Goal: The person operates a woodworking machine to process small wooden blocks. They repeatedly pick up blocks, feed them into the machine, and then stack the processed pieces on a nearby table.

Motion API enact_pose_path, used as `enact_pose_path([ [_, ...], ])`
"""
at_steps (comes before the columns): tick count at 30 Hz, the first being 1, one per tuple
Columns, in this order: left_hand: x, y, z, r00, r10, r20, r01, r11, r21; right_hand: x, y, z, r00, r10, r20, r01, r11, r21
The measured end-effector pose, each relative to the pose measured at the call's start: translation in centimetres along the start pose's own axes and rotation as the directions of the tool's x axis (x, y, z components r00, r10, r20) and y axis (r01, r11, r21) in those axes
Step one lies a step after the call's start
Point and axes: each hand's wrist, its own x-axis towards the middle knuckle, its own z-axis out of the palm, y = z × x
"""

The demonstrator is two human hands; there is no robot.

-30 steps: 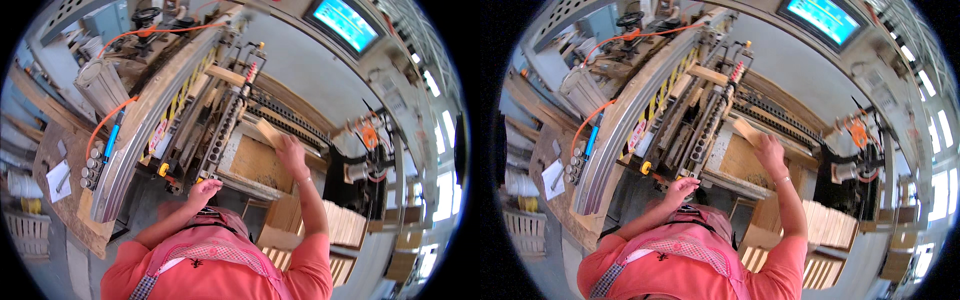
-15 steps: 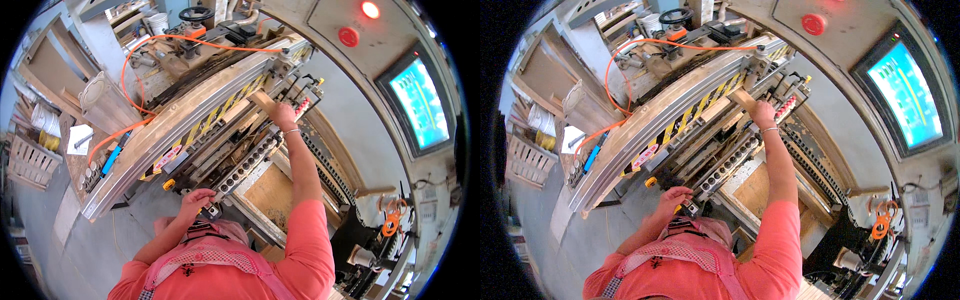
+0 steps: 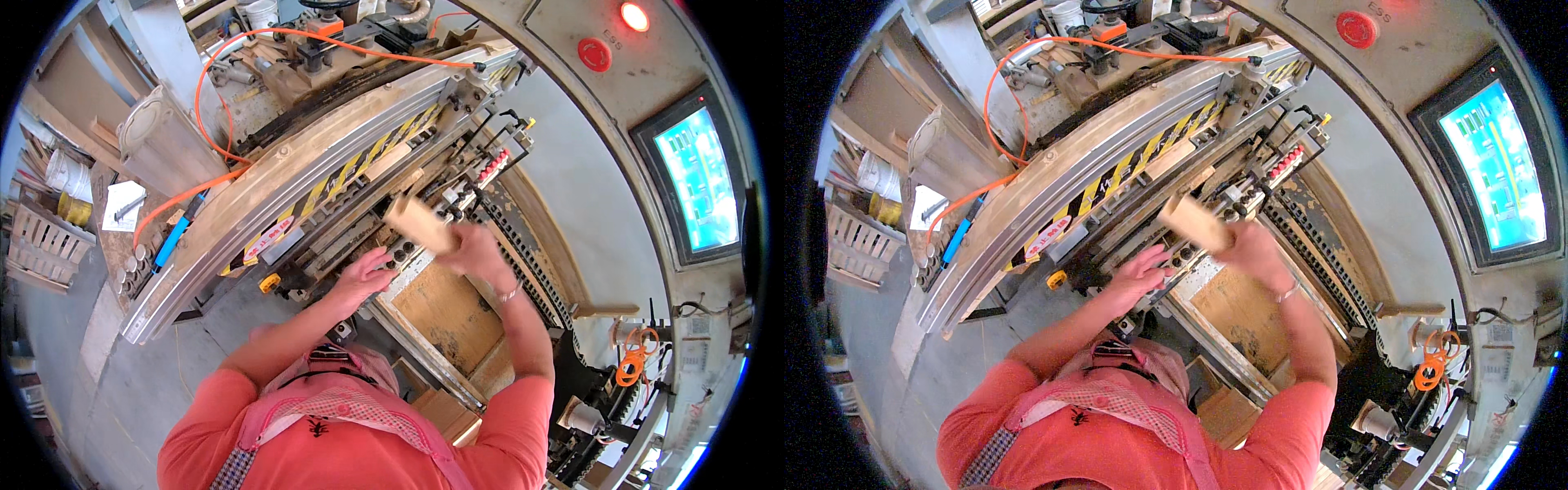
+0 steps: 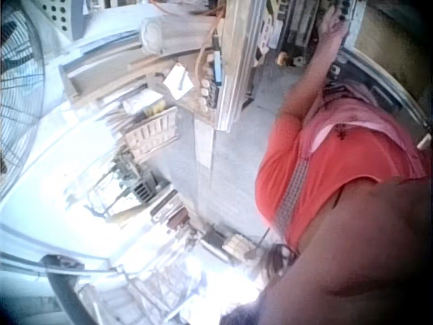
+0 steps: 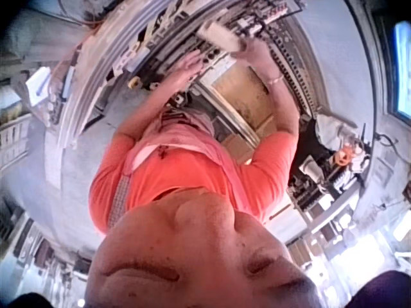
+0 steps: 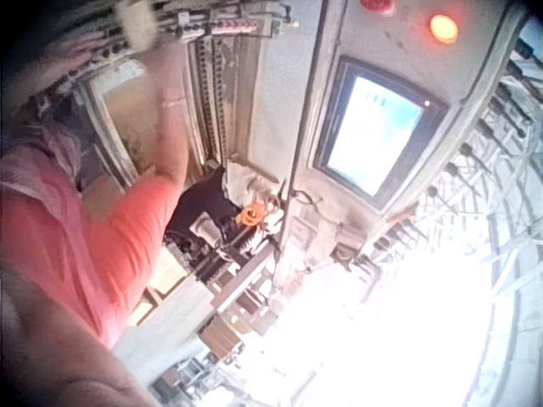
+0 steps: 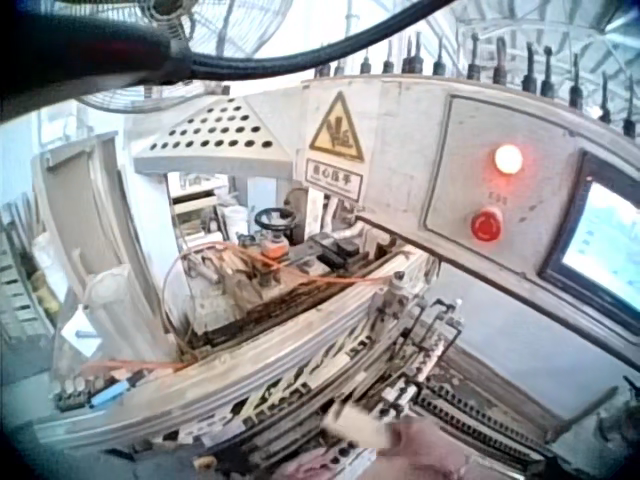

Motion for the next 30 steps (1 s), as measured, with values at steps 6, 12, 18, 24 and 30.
enact_pose_path([
  [6, -0.9, -2.4, 1.2, 0.998, 0.011, 0.054, -0.009, 0.999, -0.036, -5.0, -3.4, 3.9, 0.973, -0.068, 0.219, 0.012, 0.969, 0.245],
  [12, -3.1, -3.2, -2.5, 0.989, 0.107, -0.105, -0.118, 0.988, -0.103, 0.0, 0.9, 1.6, 0.996, 0.087, -0.007, -0.087, 0.995, 0.056],
  [18, -5.4, -3.0, -3.9, 0.977, 0.163, -0.137, -0.192, 0.953, -0.234, 10.5, 6.4, 0.3, 0.952, 0.157, -0.263, -0.249, 0.898, -0.364],
  [24, -5.9, -2.1, -4.4, 0.902, 0.308, -0.303, -0.282, 0.951, 0.127, 15.7, 9.6, 2.6, 0.950, 0.121, -0.287, -0.248, 0.851, -0.463],
  [30, -6.2, -2.9, -4.4, 0.873, 0.321, -0.367, -0.192, 0.918, 0.346, 16.5, 9.9, 3.4, 0.932, 0.044, -0.361, -0.228, 0.843, -0.488],
])
